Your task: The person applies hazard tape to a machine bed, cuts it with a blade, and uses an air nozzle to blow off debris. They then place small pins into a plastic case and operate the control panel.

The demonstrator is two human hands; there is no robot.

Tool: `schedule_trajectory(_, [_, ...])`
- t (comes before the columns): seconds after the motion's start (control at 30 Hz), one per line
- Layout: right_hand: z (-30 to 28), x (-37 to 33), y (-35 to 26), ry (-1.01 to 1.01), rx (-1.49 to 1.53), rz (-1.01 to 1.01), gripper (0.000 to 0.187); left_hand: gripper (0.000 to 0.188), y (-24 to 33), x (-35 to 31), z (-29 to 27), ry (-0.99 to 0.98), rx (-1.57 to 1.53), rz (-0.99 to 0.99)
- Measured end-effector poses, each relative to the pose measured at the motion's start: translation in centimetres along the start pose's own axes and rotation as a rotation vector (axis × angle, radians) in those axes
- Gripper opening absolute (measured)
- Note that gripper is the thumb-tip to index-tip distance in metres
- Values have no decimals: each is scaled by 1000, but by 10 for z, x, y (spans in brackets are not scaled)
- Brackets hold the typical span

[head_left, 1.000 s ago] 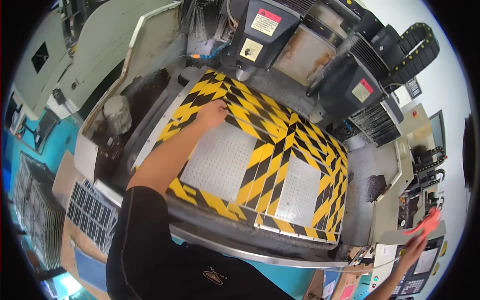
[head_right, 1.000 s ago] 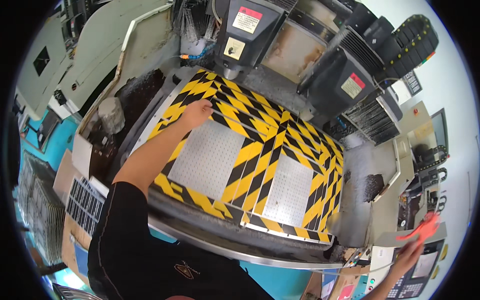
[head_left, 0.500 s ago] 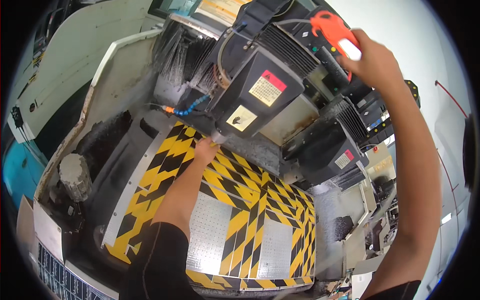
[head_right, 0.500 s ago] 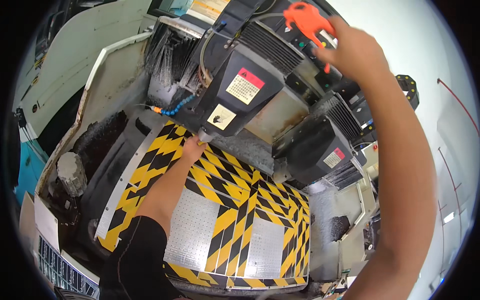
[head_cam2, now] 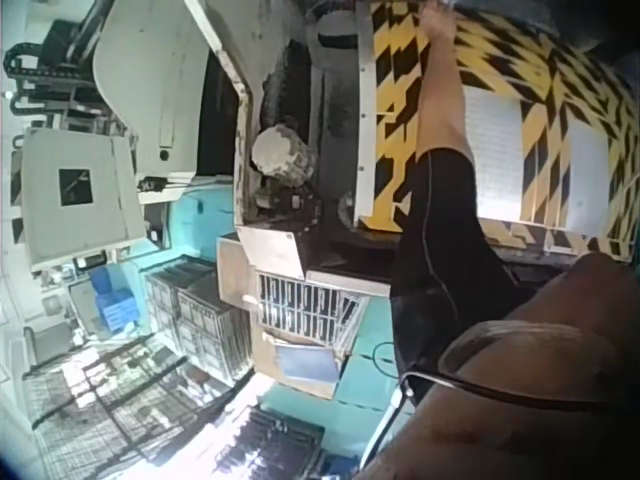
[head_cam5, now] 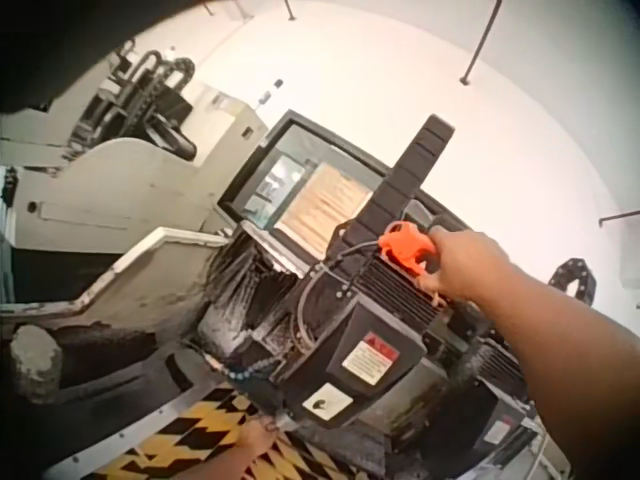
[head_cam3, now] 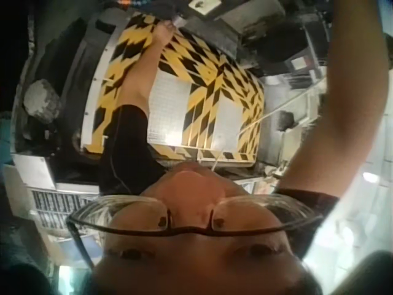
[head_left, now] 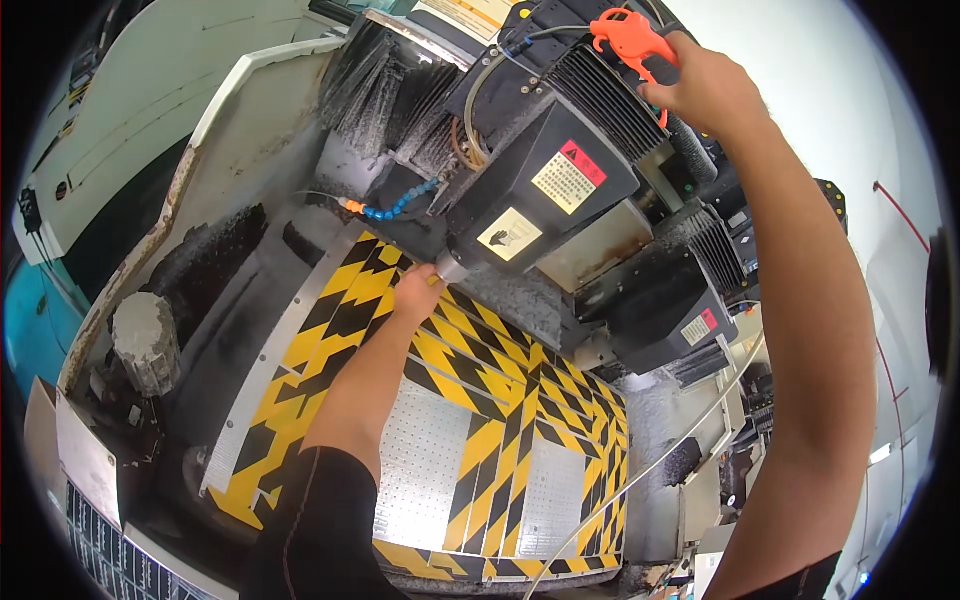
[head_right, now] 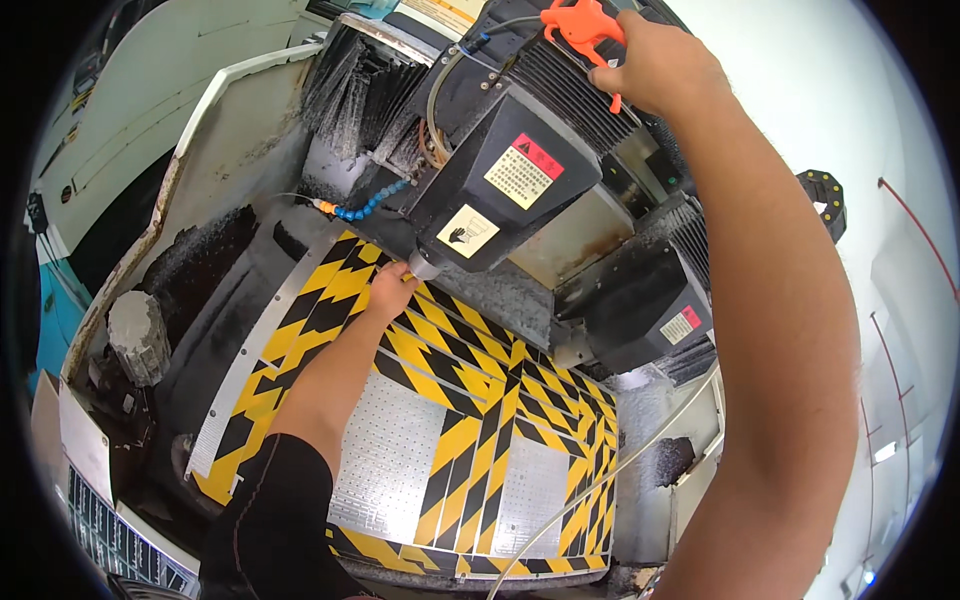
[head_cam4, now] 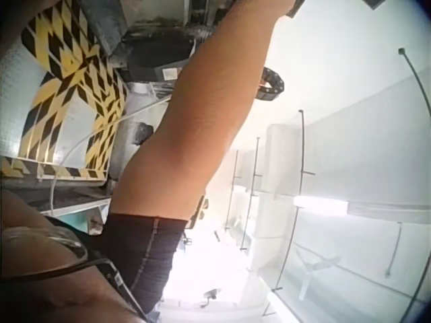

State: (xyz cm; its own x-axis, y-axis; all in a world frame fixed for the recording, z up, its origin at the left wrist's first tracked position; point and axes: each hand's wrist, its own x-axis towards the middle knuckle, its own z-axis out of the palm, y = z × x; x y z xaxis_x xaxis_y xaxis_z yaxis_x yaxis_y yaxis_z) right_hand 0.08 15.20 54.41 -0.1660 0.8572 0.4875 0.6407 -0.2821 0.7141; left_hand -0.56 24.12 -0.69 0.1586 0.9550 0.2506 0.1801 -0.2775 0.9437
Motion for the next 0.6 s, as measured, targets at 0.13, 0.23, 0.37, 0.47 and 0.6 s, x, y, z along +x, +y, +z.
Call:
schedule_trajectory(0.13, [-3,1,1,-18,-3,-79,68,27,2,-1,-5,-60,-11,-19])
schedule_trajectory(0.23, [-13,4,18,-33,-12,-175,63,25,13,1,2,-135,-66,-63])
schedule_trajectory(0.37, [-50,3,-35,-208,-70,-103,52,23,-2,12,-4,-181,115,-102])
schedule_trajectory(0.47, [-48,0,-27,-238,-67,-118,51,19,-4,6,-12,-128,255,36])
schedule_trajectory(0.6, [-27,11,1,-290,-127,-152,48,19,10,-16,2,-236,542,76])
